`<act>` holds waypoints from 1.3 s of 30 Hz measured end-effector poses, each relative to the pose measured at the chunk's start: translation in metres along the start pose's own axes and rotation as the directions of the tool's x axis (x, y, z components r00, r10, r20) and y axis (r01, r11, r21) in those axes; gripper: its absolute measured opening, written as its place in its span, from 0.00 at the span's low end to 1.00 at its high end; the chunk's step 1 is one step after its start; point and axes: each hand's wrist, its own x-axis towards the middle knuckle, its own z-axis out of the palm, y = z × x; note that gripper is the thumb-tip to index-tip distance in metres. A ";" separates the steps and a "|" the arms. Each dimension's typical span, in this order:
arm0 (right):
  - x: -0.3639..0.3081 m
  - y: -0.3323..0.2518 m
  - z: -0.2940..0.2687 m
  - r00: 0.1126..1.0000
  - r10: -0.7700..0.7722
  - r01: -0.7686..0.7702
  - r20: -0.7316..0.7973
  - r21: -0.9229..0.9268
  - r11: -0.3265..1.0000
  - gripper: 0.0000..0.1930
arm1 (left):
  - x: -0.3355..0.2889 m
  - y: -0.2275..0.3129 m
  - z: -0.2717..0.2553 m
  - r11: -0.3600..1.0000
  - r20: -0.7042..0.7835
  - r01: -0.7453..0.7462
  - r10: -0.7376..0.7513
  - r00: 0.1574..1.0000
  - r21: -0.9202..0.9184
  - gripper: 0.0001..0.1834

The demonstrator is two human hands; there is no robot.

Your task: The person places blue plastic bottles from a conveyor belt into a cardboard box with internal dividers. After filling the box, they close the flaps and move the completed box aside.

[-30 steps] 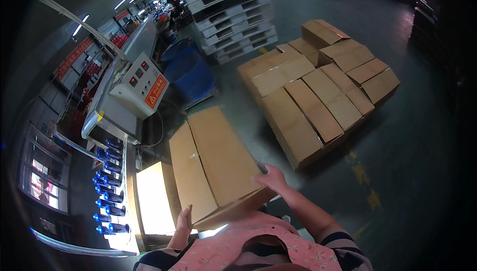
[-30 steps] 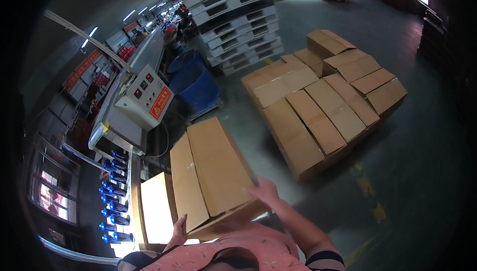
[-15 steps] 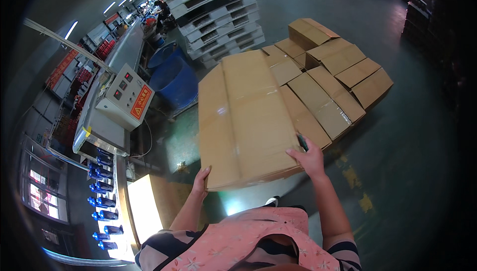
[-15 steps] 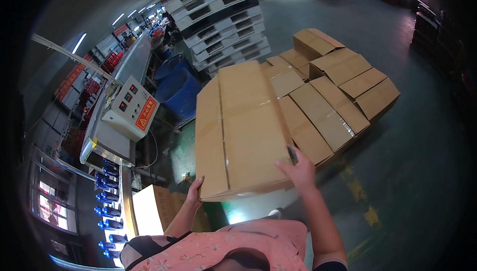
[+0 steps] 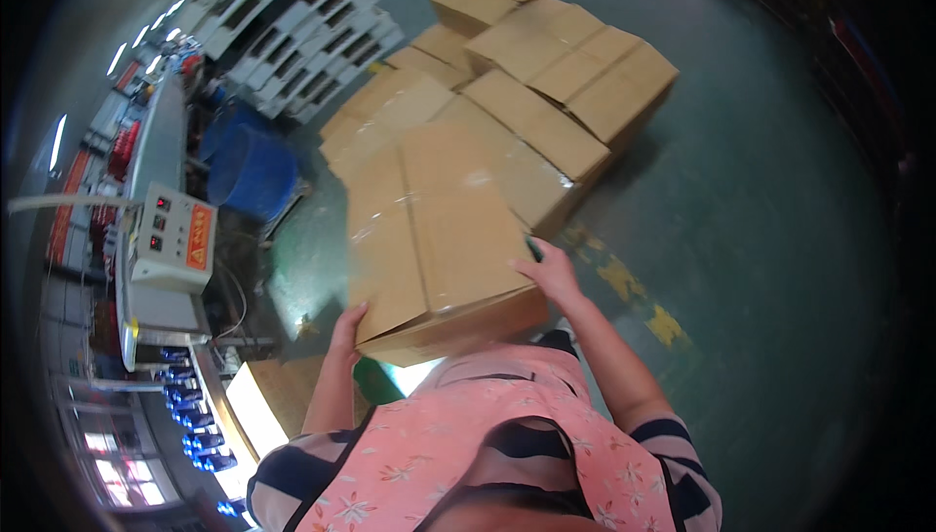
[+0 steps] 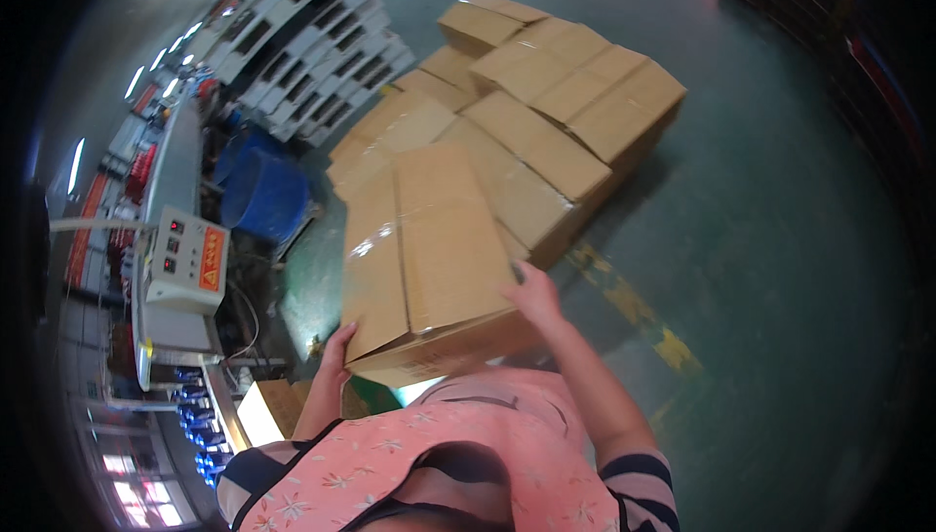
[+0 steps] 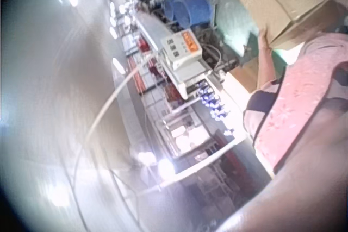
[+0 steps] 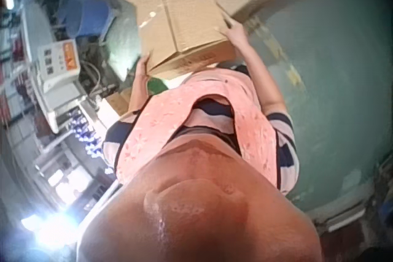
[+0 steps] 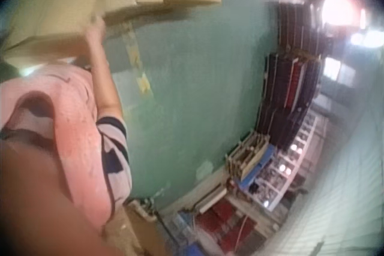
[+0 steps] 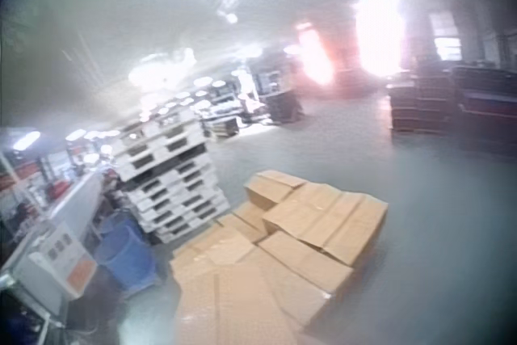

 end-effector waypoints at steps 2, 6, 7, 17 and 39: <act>0.004 0.000 -0.022 0.999 0.009 -0.008 0.033 -0.042 0.999 0.36 | -0.014 -0.004 0.024 0.999 -0.160 0.014 -0.008 0.987 0.031 0.22; 0.018 -0.014 -0.064 0.992 -0.040 0.042 0.116 -0.014 0.999 0.37 | -0.030 -0.011 0.056 1.000 -0.202 0.001 -0.002 0.979 -0.003 0.25; 0.024 -0.019 -0.074 0.989 -0.071 0.073 0.133 -0.009 0.997 0.37 | -0.032 -0.018 0.065 1.000 -0.212 -0.003 -0.003 0.977 -0.030 0.25; 0.104 -0.043 -0.157 0.985 -0.171 0.172 0.031 -0.062 0.983 0.37 | 0.033 -0.001 0.155 0.989 -0.191 -0.124 0.107 0.976 -0.079 0.26; 0.428 -0.048 -0.303 0.918 -0.296 0.274 0.265 0.120 0.954 0.35 | 0.200 0.047 0.395 0.921 -0.350 -0.192 0.066 0.935 -0.339 0.24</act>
